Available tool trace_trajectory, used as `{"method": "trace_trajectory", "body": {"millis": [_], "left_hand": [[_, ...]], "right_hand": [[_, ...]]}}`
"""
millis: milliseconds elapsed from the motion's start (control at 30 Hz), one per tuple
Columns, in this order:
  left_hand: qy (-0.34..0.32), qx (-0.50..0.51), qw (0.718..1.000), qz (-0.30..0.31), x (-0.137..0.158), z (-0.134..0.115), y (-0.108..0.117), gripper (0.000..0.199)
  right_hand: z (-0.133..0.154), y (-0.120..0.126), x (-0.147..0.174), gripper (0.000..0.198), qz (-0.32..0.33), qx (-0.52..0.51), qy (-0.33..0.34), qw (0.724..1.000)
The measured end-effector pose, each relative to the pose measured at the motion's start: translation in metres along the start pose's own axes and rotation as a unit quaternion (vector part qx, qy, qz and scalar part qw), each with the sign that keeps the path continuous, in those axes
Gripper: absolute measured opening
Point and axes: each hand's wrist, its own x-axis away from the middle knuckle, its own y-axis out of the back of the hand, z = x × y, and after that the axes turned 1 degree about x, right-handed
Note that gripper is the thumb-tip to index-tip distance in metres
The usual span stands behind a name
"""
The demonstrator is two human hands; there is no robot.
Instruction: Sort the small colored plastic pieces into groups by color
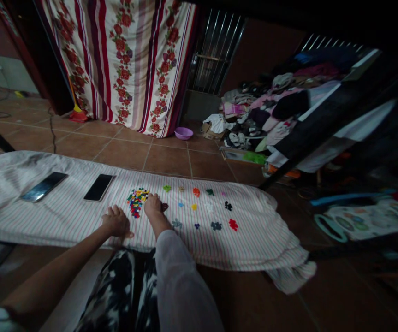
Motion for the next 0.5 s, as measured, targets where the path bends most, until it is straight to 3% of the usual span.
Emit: {"method": "trace_trajectory", "body": {"millis": [267,500], "left_hand": [[-0.009,0.002,1.000,-0.016,0.000,0.001,-0.002,0.120],[-0.001,0.008,1.000,0.006,0.002,0.000,0.002,0.127]], "right_hand": [[-0.004,-0.005,0.003,0.035,-0.024,-0.029,0.010,0.999],[-0.016,-0.001,0.001,0.029,-0.041,-0.089,0.030,0.995]]}}
